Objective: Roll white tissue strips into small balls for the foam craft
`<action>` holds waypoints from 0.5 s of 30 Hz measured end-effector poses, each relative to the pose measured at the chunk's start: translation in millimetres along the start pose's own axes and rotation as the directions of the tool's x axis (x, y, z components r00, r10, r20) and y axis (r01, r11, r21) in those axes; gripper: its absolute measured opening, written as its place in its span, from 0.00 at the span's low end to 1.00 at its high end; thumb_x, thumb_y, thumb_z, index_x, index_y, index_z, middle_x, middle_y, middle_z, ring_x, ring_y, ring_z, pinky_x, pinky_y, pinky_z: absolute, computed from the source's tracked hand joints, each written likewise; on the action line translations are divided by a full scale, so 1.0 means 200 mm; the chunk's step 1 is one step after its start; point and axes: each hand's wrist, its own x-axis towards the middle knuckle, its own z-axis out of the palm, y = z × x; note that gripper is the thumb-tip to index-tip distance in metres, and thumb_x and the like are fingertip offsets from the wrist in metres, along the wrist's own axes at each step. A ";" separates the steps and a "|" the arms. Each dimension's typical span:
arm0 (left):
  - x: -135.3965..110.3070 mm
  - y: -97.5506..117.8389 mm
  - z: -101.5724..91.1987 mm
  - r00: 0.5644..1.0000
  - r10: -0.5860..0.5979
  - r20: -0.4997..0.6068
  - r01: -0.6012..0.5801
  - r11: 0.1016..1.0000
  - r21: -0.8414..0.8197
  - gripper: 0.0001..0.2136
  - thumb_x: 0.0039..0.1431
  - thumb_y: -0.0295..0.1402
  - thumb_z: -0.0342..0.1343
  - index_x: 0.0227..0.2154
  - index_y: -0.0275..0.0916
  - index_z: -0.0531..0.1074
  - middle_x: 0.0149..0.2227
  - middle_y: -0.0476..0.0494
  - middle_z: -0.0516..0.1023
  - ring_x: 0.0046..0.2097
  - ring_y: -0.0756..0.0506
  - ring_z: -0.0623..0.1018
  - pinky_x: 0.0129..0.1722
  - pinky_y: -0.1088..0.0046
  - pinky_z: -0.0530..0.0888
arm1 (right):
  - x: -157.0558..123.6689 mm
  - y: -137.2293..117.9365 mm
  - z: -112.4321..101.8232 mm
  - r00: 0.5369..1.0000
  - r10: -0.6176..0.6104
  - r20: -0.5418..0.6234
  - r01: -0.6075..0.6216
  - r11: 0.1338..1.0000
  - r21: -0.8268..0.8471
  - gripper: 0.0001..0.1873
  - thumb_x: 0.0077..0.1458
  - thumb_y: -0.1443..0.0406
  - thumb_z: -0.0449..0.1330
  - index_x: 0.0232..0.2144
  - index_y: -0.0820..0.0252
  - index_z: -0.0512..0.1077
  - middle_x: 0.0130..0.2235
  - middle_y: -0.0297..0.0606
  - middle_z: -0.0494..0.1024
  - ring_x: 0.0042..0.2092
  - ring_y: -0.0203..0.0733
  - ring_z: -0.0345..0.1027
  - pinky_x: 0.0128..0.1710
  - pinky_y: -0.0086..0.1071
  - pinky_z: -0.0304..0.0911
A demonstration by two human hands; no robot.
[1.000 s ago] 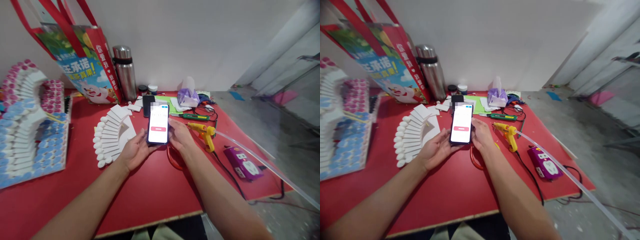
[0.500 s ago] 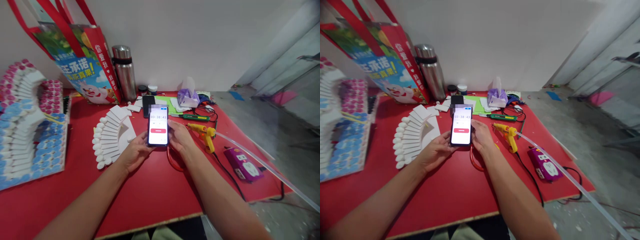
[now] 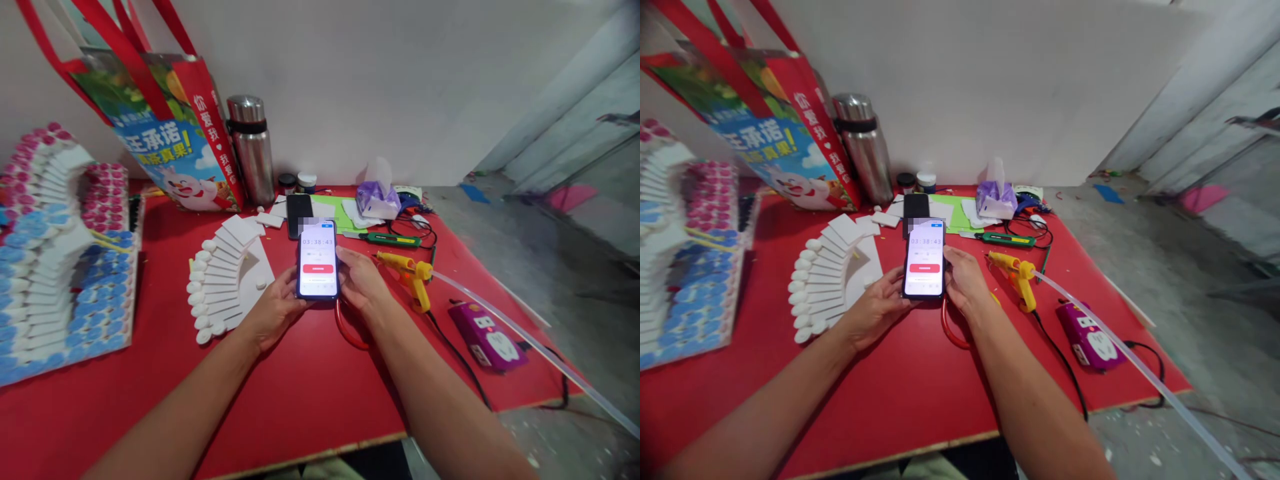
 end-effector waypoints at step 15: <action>-0.02 -0.03 0.02 1.000 -0.029 -0.002 0.029 1.000 -0.009 0.35 0.47 0.22 0.69 0.60 0.41 0.68 0.61 0.33 0.73 0.62 0.33 0.73 0.63 0.49 0.68 | -0.05 -0.04 -0.01 0.998 0.051 -0.048 -0.056 0.992 -0.116 0.09 0.49 0.61 0.69 0.31 0.60 0.79 0.31 0.39 0.84 0.31 0.43 0.77 0.33 0.35 0.70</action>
